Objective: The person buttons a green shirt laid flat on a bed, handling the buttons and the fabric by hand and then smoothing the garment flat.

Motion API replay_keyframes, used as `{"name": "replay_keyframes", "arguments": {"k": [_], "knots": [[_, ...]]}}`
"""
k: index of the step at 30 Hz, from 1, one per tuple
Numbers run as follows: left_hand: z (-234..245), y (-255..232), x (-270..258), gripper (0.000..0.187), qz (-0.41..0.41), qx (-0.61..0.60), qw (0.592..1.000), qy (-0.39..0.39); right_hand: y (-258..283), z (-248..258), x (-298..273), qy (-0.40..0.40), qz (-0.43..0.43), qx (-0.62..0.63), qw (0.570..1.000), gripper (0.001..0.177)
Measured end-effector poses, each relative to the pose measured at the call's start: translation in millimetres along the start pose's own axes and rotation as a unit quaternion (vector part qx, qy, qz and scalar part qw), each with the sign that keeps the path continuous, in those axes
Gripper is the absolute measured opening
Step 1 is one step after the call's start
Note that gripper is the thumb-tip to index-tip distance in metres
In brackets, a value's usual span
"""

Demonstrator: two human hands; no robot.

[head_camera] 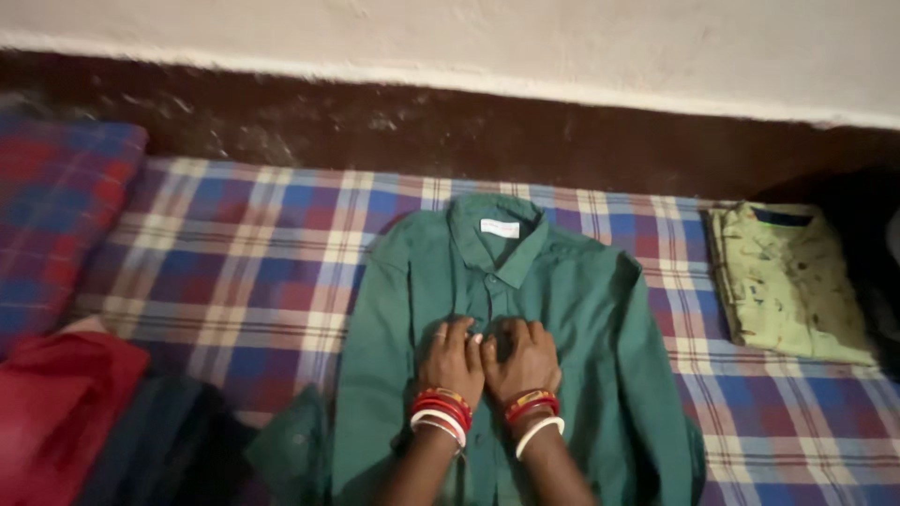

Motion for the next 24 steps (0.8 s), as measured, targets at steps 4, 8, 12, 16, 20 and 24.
{"name": "replay_keyframes", "arguments": {"k": [4, 8, 12, 16, 20, 24], "knots": [[4, -7, -2, 0.025, 0.006, 0.028, 0.999, -0.028, -11, -1, 4, 0.011, -0.053, 0.005, 0.999, 0.019], [5, -11, 9, 0.019, 0.064, 0.029, 0.997, -0.014, -34, -2, 8, 0.060, -0.119, 0.096, 0.986, 0.020], [10, -18, 12, 0.011, 0.078, 0.006, 0.997, -0.028, -40, -5, 16, 0.109, -0.160, 0.118, 0.974, 0.021], [6, -10, 14, 0.009, 0.129, -0.099, 0.986, -0.043, -57, -21, 9, 0.134, -0.228, 0.217, 0.940, 0.019], [-20, 5, 10, 0.008, 0.278, -0.249, 0.926, 0.052, -68, -34, 10, 0.109, -0.178, 0.409, 0.888, 0.014], [-40, 2, 15, 0.004, 0.201, -0.375, 0.903, 0.049, -77, -39, 5, 0.135, -0.250, 0.433, 0.856, 0.012]]}}
Point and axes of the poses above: each hand's wrist, its own x-axis towards the middle knuckle, its own z-axis out of the back of the hand, y = z × x, the point moved 6 cm from there along x, towards the middle knuckle, and after that the axes turned 3 degrees about z, right-handed, at the moved point
